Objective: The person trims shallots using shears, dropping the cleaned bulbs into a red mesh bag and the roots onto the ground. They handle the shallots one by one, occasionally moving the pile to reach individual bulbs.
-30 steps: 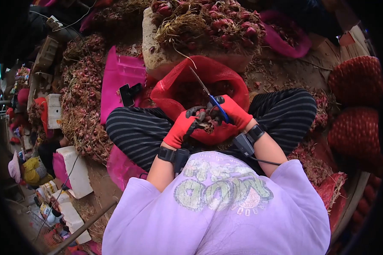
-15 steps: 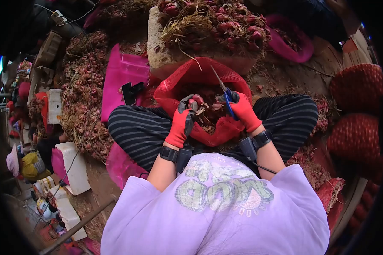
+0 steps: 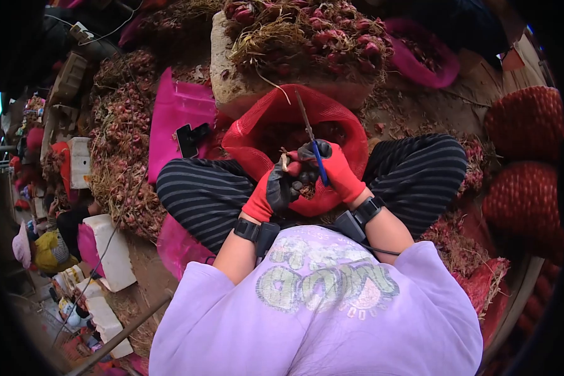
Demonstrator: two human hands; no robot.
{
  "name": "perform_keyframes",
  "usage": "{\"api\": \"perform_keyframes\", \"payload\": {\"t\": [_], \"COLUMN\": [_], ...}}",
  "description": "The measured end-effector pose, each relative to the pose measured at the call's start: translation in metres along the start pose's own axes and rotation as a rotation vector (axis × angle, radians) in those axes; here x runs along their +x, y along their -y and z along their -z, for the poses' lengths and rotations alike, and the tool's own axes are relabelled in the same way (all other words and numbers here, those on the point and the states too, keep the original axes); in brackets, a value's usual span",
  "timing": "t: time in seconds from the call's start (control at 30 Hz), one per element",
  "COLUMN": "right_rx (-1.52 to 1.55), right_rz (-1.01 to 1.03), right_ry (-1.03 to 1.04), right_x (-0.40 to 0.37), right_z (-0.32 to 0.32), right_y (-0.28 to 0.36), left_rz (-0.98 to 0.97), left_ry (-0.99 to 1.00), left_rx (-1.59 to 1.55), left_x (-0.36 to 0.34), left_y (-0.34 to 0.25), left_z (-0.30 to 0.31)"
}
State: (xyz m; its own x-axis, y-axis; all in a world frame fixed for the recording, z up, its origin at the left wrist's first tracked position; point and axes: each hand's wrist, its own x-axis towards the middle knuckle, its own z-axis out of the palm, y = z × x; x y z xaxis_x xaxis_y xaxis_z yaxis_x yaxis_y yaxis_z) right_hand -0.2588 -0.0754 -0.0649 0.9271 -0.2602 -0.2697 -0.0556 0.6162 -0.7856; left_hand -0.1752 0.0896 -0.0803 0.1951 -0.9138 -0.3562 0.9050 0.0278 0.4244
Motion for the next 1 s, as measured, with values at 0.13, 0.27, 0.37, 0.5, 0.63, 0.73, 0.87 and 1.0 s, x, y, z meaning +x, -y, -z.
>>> {"api": "perform_keyframes", "payload": {"t": [0.13,0.27,0.37,0.5,0.63,0.73,0.87,1.0], "right_rx": [0.048,-0.051,-0.108,-0.331,-0.602,-0.376,-0.435,-0.370], "right_rz": [0.027,0.063,-0.057,0.100,0.234,0.245,0.223,0.205], "right_ry": [-0.055,-0.065,0.023,0.082,-0.065,-0.089,-0.150,-0.020], "right_x": [0.005,-0.006,-0.011,-0.006,-0.009,-0.004,0.001,-0.007], "right_z": [0.030,0.004,-0.011,-0.007,-0.005,-0.001,0.010,-0.008], "right_y": [-0.008,0.024,0.033,0.015,0.014,0.005,0.007,0.021], "left_rz": [0.019,0.104,0.143,-0.275,-0.161,-0.153,-0.089,-0.061], "left_ry": [-0.171,0.062,0.091,-0.254,-0.197,-0.292,-0.182,-0.080], "left_rx": [-0.084,-0.270,-0.241,0.364,0.038,-0.014,-0.290,-0.295], "left_x": [0.007,0.007,0.005,0.022,0.010,0.006,0.006,0.006], "left_y": [0.007,-0.004,-0.009,0.026,-0.005,-0.008,-0.004,-0.012], "left_z": [0.008,0.004,-0.004,0.039,-0.018,-0.041,0.008,0.006]}}
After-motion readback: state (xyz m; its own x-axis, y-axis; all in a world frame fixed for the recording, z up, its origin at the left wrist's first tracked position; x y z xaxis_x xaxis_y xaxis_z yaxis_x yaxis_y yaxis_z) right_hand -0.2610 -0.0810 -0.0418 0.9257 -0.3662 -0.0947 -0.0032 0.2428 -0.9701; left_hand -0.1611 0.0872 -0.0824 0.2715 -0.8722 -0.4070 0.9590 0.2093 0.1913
